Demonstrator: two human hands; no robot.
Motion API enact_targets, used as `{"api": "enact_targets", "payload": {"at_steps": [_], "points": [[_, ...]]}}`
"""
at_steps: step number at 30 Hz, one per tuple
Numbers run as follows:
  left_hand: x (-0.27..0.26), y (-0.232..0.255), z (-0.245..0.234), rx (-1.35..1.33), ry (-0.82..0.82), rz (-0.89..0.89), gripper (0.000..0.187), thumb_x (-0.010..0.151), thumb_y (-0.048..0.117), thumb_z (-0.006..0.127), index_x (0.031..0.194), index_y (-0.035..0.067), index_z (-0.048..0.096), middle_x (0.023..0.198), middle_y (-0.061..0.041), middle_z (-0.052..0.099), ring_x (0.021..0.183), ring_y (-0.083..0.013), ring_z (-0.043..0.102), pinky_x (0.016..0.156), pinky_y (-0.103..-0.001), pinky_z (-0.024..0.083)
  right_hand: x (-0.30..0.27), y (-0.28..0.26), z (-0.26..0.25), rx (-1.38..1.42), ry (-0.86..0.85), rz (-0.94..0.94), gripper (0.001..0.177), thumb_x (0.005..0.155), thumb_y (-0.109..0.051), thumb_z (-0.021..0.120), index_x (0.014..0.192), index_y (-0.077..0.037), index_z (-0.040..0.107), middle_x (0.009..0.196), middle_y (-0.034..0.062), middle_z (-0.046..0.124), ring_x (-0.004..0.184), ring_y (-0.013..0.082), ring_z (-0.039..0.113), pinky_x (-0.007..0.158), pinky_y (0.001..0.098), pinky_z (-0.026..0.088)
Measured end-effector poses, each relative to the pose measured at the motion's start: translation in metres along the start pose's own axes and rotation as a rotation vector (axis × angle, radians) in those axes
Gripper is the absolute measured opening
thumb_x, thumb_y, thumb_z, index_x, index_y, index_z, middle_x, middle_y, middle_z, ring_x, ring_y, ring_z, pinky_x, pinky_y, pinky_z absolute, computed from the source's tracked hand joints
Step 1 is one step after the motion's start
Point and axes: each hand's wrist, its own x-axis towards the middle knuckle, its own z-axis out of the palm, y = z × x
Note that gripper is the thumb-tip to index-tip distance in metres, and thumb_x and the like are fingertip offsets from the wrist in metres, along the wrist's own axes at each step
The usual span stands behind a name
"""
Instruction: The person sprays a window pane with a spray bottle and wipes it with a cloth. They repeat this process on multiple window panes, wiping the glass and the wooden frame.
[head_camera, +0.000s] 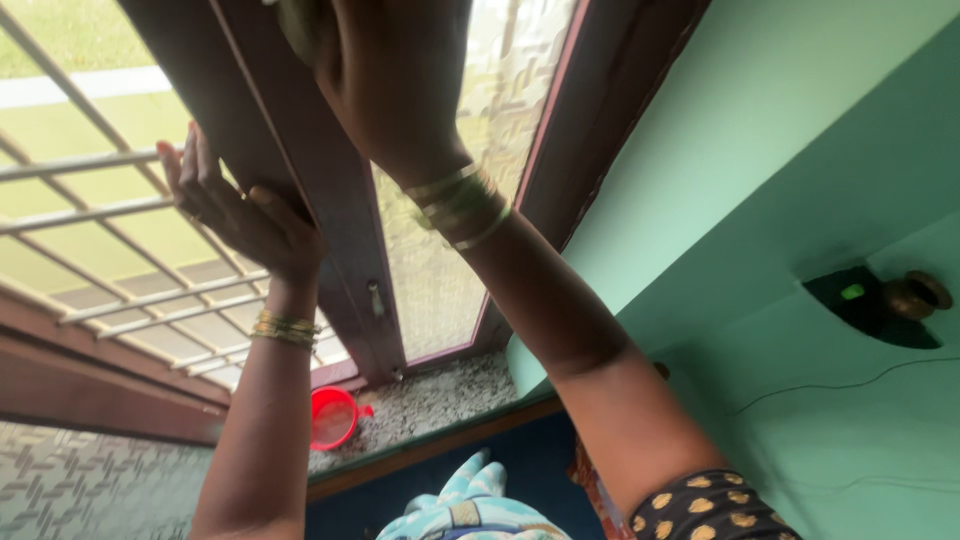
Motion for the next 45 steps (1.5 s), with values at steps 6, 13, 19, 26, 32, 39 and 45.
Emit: {"api": "enact_targets", "payload": {"at_steps": [6, 13, 19, 26, 32, 39, 45], "points": [[0.001, 0.002, -0.002, -0.019, -0.018, -0.001, 0.065, 0.112, 0.047, 0.021, 0.151, 0.002, 0.047, 0.156, -0.016, 0.051, 0.156, -0.0373, 0.033, 0.130, -0.050, 0.024, -0.086, -0.013, -0.006, 0.149, -0.147, -0.033, 0.051, 0.091, -0.008, 0.061, 0.142, -0.009, 0.052, 0.128, 0.0213, 0.060, 0.103, 0.0389, 0.065, 0.086, 0.0498, 0.051], [-0.001, 0.000, -0.008, -0.144, -0.055, -0.012, 0.066, 0.111, 0.048, 0.026, 0.154, 0.001, 0.045, 0.158, -0.016, 0.048, 0.154, -0.0338, 0.025, 0.130, -0.051, 0.017, -0.258, -0.013, -0.006, -0.079, -0.378, -0.324, 0.040, 0.096, -0.013, 0.063, 0.136, -0.019, 0.065, 0.136, 0.0117, 0.059, 0.113, 0.0301, 0.063, 0.093, 0.0455, 0.053], [0.004, -0.003, -0.005, -0.153, -0.039, -0.009, 0.071, 0.107, 0.052, 0.024, 0.151, 0.003, 0.048, 0.153, -0.014, 0.052, 0.157, -0.0343, 0.027, 0.129, -0.050, 0.015, -0.221, -0.030, -0.025, 0.287, -0.289, -0.057, 0.031, 0.099, -0.013, 0.067, 0.129, -0.021, 0.068, 0.134, 0.0098, 0.064, 0.116, 0.0269, 0.065, 0.096, 0.0437, 0.054], [0.000, -0.012, -0.001, -0.232, -0.043, -0.005, 0.069, 0.109, 0.052, 0.023, 0.154, 0.006, 0.048, 0.157, -0.011, 0.051, 0.154, -0.0295, 0.027, 0.133, -0.048, 0.012, -0.091, -0.021, -0.002, 0.079, -0.119, -0.032, 0.053, 0.092, -0.013, 0.071, 0.143, -0.015, 0.057, 0.142, 0.0111, 0.056, 0.129, 0.0333, 0.056, 0.103, 0.0482, 0.045], [-0.008, -0.019, -0.001, -0.201, -0.077, -0.053, 0.071, 0.110, 0.055, 0.020, 0.158, 0.009, 0.045, 0.163, -0.010, 0.047, 0.157, -0.0293, 0.021, 0.134, -0.048, 0.012, -0.207, -0.006, 0.024, 0.175, -0.484, -0.126, 0.041, 0.099, -0.015, 0.067, 0.139, -0.026, 0.066, 0.149, 0.0120, 0.052, 0.122, 0.0293, 0.058, 0.101, 0.0457, 0.043], [-0.009, -0.020, 0.003, -0.152, -0.039, -0.039, 0.071, 0.107, 0.054, 0.016, 0.156, 0.012, 0.047, 0.160, -0.007, 0.049, 0.156, -0.0261, 0.025, 0.133, -0.047, 0.014, -0.371, 0.006, 0.016, 0.105, -0.394, -0.078, 0.032, 0.100, -0.010, 0.069, 0.130, -0.021, 0.066, 0.144, 0.0035, 0.048, 0.134, 0.0252, 0.048, 0.111, 0.0431, 0.041], [-0.010, -0.018, 0.002, -0.141, -0.045, -0.043, 0.068, 0.109, 0.052, 0.020, 0.155, 0.011, 0.047, 0.160, -0.008, 0.049, 0.156, -0.0263, 0.027, 0.132, -0.046, 0.016, -0.406, -0.013, -0.020, 0.072, -0.619, 0.138, 0.031, 0.088, -0.003, 0.067, 0.117, -0.012, 0.066, 0.134, 0.0083, 0.057, 0.128, 0.0285, 0.052, 0.107, 0.0463, 0.044]]}}
